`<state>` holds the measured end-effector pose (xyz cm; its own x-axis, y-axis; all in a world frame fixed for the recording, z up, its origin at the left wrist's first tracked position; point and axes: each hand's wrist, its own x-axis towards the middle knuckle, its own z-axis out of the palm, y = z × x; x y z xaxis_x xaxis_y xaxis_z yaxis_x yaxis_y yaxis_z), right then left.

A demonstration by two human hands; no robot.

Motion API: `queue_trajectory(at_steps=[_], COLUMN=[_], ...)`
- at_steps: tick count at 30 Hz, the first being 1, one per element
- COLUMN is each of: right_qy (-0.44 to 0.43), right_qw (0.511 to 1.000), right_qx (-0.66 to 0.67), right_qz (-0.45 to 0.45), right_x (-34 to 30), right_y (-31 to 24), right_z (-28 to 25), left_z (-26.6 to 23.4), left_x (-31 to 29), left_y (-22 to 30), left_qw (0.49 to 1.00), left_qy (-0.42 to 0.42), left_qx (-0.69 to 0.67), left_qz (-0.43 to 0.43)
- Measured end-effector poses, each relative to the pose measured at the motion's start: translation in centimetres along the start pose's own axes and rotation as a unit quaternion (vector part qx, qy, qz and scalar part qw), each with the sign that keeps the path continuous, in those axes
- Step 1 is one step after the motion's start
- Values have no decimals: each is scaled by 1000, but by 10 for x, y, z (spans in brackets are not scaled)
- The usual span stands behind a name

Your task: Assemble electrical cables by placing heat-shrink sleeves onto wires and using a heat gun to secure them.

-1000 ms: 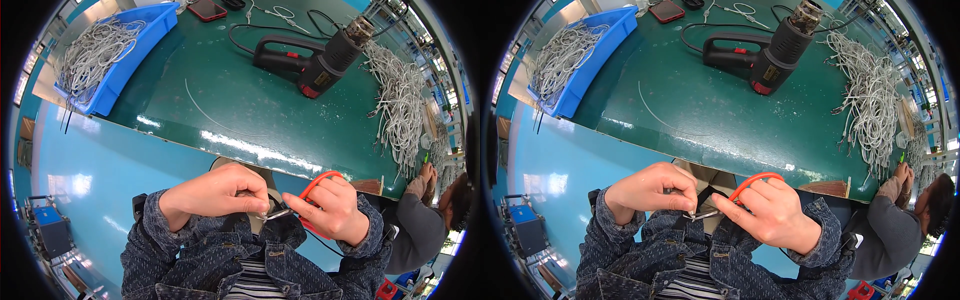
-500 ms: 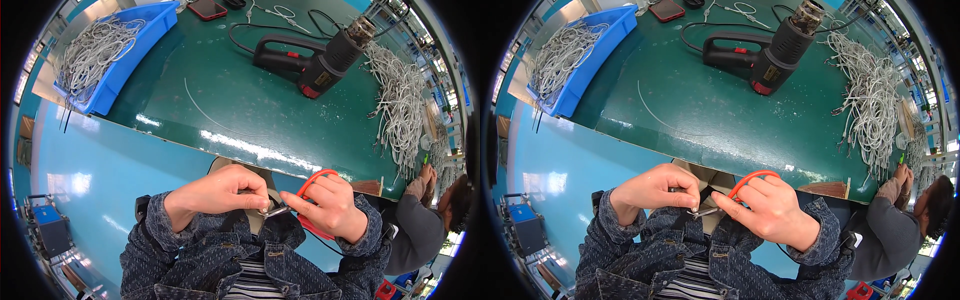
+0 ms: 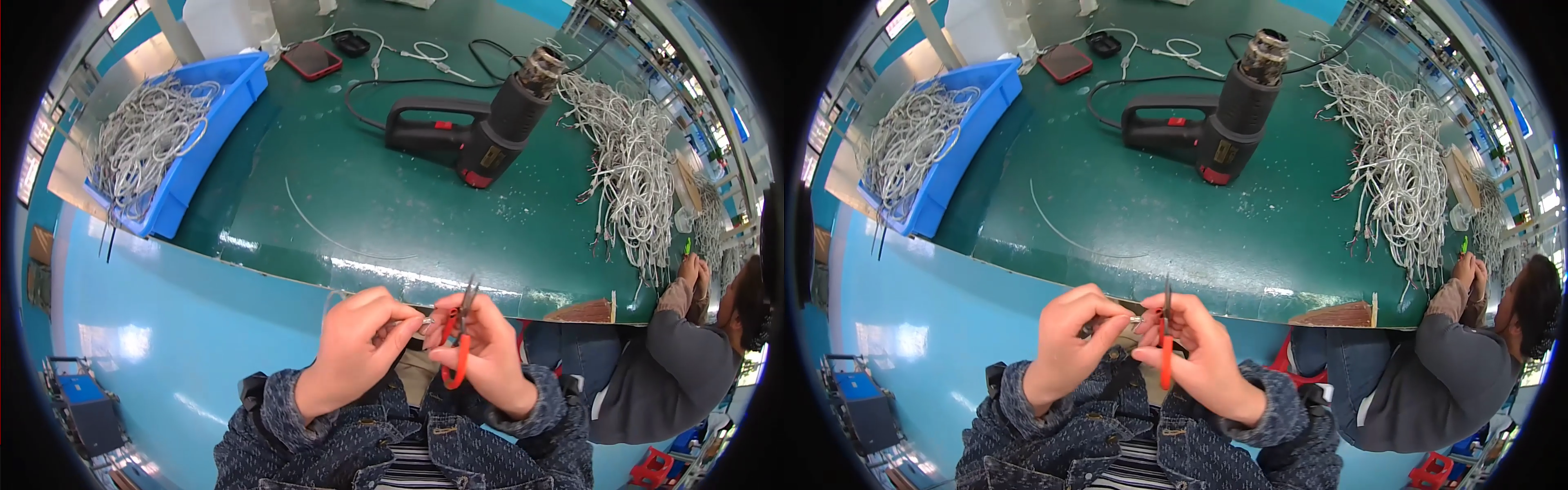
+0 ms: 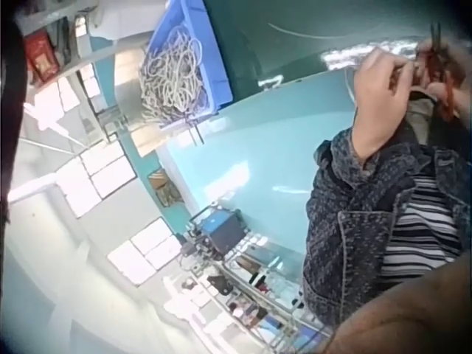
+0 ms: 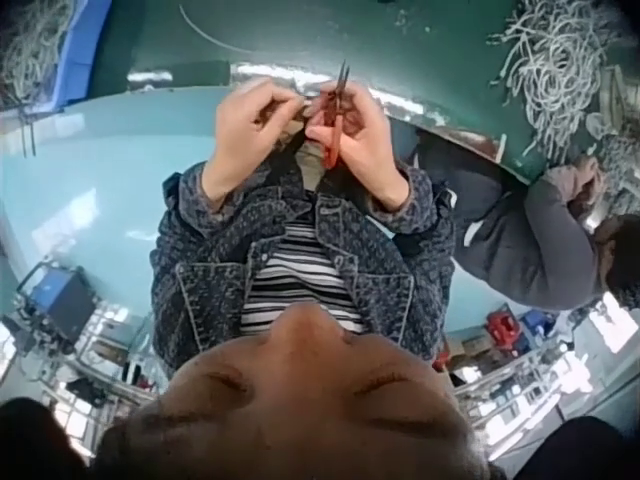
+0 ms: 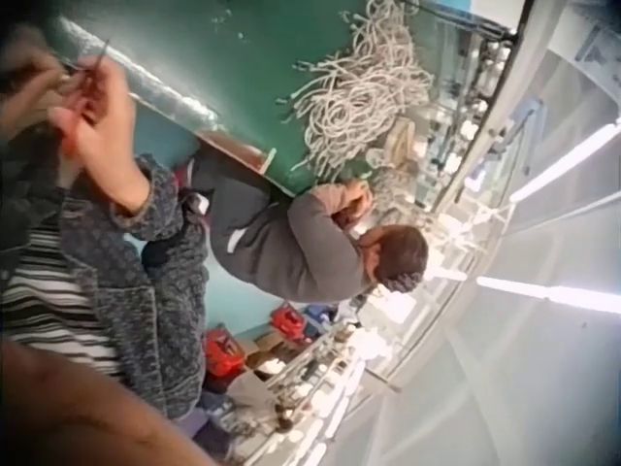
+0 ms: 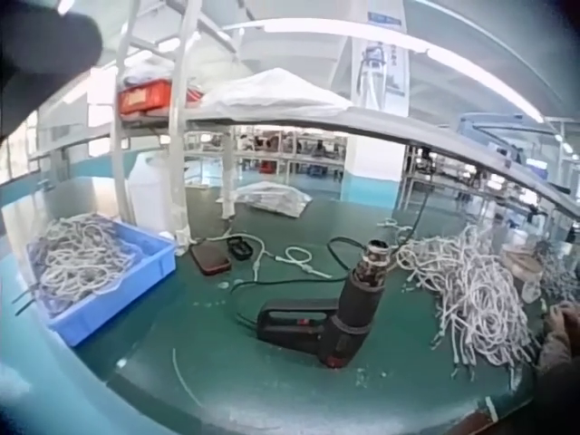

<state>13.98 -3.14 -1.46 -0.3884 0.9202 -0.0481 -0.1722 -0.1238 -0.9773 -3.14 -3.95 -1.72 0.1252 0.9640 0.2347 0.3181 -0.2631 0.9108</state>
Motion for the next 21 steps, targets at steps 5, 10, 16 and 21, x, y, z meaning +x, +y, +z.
queue_trajectory(at_steps=[5,10,16,21], right_qy=[47,36,10,-5], right_qw=[998,999,989,1000], right_qx=[-4,-3,-97,21], right_qz=[-29,-12,-109,1], right_x=[5,3,3,2], right_y=[12,11,14,0], right_z=[10,7,-3,-3], left_z=[2,-2,-5,-6], left_x=[-5,-5,-7,-10], left_y=[2,1,-1,-5], left_qw=[998,999,1000,939], left_qy=[38,26,1,-55], left_qx=[36,26,-19,-279], left_qz=[27,20,-23,-194])
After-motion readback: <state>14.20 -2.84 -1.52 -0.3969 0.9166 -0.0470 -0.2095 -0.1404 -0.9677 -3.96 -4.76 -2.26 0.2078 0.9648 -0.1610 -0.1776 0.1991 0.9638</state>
